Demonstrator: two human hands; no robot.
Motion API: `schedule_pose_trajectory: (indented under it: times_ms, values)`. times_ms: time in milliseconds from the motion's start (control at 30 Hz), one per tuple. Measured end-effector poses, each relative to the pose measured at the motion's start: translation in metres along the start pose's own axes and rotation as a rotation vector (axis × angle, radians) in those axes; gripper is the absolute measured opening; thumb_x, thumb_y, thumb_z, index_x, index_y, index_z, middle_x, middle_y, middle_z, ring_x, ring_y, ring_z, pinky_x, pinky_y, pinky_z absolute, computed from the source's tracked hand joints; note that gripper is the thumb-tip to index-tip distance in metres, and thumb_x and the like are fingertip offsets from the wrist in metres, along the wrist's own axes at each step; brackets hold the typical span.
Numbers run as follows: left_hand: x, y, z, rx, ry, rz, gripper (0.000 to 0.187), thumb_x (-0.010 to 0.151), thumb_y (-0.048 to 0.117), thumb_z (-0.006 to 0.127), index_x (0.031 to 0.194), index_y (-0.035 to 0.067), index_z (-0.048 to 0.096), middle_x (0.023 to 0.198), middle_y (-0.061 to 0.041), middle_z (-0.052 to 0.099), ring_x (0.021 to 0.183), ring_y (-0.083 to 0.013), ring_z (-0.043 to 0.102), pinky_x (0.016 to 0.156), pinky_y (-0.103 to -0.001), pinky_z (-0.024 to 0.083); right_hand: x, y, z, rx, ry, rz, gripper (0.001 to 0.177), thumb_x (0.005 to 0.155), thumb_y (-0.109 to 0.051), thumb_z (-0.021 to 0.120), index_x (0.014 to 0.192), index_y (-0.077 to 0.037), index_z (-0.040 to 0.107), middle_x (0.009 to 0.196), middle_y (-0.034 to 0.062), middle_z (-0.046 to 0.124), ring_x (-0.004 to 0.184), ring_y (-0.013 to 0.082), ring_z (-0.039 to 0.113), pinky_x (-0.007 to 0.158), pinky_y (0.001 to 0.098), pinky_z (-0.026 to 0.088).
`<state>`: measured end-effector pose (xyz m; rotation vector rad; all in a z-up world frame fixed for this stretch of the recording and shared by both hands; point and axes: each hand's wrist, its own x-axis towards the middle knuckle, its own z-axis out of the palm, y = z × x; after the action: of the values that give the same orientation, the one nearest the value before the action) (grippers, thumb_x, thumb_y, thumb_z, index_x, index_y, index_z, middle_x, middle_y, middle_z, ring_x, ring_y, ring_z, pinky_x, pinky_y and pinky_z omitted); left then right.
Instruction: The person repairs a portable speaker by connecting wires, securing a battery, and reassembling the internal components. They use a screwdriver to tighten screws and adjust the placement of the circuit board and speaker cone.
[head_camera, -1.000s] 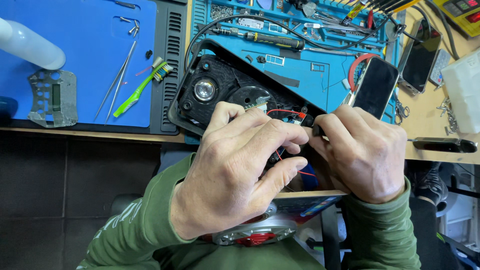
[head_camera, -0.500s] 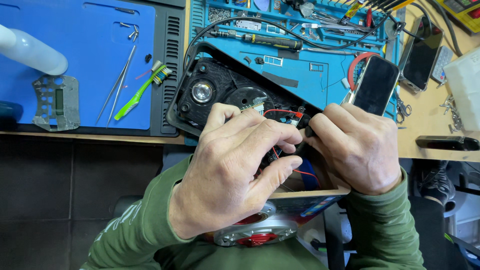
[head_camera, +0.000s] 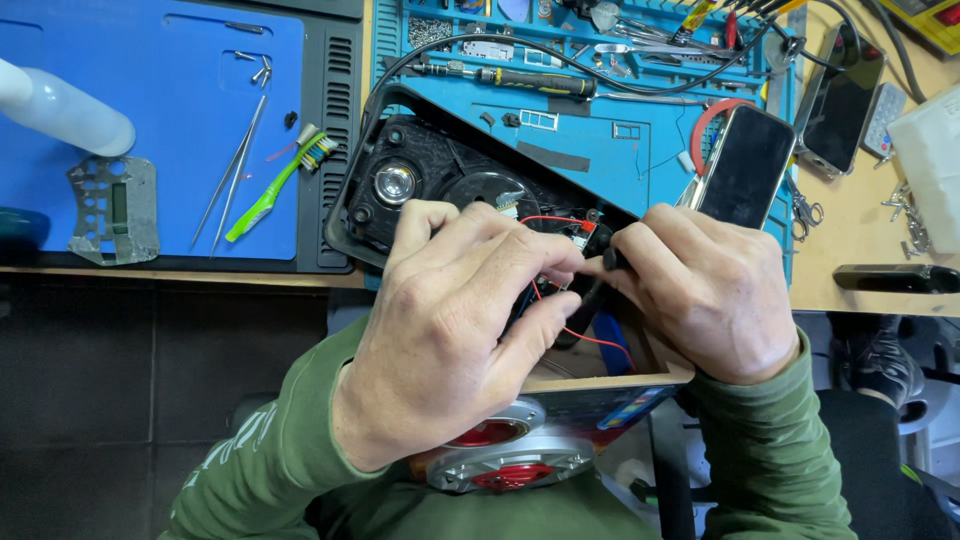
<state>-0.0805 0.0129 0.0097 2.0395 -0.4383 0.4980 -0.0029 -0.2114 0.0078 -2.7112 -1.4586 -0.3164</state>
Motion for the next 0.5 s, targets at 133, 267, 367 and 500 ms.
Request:
schedule_pose_trajectory:
  times_ms: [133,267,367,500]
  values:
    - [0.002,0.0,0.007,0.274,-0.015,0.046,0.028,0.086,-0.005,0.066,0.111,0.005,0.061,0.096,-0.004,0.069,0.1,-0.0257,0.061,0.083,-0.045,0.029,0.0,0.001,0.004,-0.028,0.028,-0.019,0.049,0.113,-0.036,0.058,0.075,-0.009,0.043,0.07,0.0054,0.04,0.056,0.0244,0.043,0.049,0.0403,0.03]
    - [0.001,-0.004,0.016,0.391,-0.039,0.064,0.028,0.088,-0.009,0.06,0.112,0.005,0.063,0.091,0.0,0.068,0.103,-0.0234,0.061,0.083,-0.045,0.027,-0.002,0.003,0.008,-0.016,0.043,-0.012,0.05,0.112,-0.037,0.059,0.075,-0.009,0.042,0.071,0.0048,0.04,0.056,0.0241,0.043,0.048,0.0405,0.029]
    - [0.002,-0.003,0.016,0.362,-0.027,0.089,0.027,0.086,-0.01,0.062,0.109,0.004,0.068,0.095,-0.007,0.065,0.101,-0.0221,0.062,0.084,-0.046,0.027,-0.004,0.003,0.011,-0.016,0.044,0.01,0.049,0.112,-0.04,0.059,0.076,-0.01,0.043,0.071,0.0048,0.042,0.058,0.0245,0.046,0.049,0.0415,0.03]
    - [0.004,0.002,0.016,0.439,0.013,0.094,0.02,0.095,-0.008,0.053,0.104,0.006,0.064,0.084,0.001,0.066,0.098,-0.022,0.062,0.085,-0.045,0.026,-0.004,0.003,0.011,0.01,0.054,0.004,0.046,0.112,-0.037,0.061,0.077,-0.01,0.045,0.073,0.0049,0.043,0.059,0.0247,0.048,0.049,0.0409,0.031]
